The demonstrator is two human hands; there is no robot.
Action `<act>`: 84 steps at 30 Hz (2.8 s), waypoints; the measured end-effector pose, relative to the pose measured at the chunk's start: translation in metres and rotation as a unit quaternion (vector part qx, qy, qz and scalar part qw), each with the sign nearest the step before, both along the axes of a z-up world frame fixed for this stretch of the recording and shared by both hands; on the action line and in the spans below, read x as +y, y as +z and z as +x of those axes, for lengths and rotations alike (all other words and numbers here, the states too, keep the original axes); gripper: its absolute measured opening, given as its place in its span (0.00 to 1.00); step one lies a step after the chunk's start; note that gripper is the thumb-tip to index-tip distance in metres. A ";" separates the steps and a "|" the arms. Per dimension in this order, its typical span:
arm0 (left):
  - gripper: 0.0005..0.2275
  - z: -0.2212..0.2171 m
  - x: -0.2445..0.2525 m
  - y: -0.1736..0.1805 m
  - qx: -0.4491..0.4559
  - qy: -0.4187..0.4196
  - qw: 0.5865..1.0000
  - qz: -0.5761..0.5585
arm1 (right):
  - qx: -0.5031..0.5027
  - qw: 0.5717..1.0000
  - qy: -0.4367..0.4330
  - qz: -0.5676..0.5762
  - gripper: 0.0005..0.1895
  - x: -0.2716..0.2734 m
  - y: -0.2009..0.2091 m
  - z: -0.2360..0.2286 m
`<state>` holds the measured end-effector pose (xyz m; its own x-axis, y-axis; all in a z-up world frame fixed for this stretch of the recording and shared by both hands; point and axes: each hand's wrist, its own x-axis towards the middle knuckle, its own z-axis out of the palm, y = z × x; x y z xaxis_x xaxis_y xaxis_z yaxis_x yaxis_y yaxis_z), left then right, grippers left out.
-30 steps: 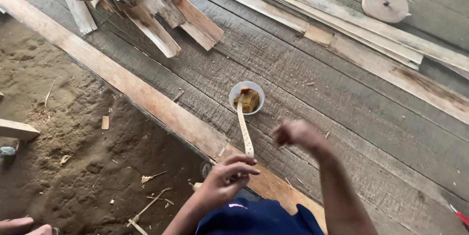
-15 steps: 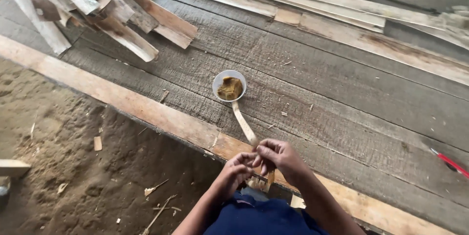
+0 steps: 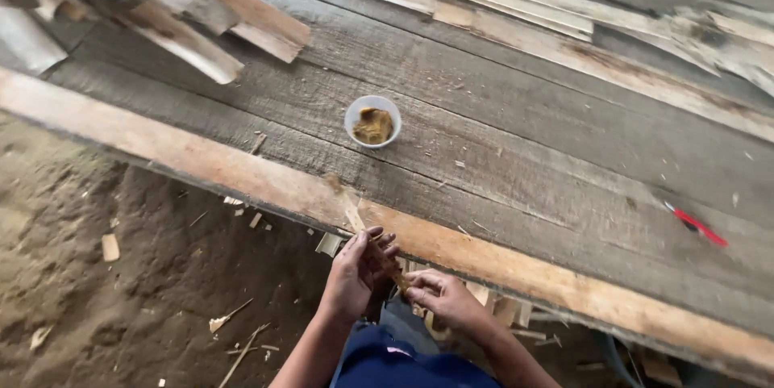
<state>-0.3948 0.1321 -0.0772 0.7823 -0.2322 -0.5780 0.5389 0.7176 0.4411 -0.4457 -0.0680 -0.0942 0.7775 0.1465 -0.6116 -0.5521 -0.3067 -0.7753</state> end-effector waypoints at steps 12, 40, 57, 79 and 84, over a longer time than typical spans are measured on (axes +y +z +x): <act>0.17 -0.043 -0.032 0.035 -0.072 -0.144 0.987 0.014 | -0.044 0.994 -0.077 -0.070 0.39 -0.037 0.131 0.001; 0.20 -0.149 -0.432 0.061 -0.116 -0.528 0.830 0.139 | -0.139 0.932 -0.310 0.123 0.11 -0.390 0.130 -0.166; 0.13 -0.123 -0.626 -0.091 -0.250 -0.526 0.801 0.143 | -0.328 0.792 -0.514 0.017 0.07 -0.503 0.137 -0.264; 0.18 -0.318 -0.935 -0.124 -0.682 -0.367 0.331 0.539 | -0.175 0.890 -0.420 -0.024 0.05 -0.880 0.101 -0.475; 0.30 -0.236 -1.004 -0.001 -0.502 -0.412 0.487 0.583 | -0.126 0.861 -0.492 -0.007 0.07 -0.921 0.102 -0.457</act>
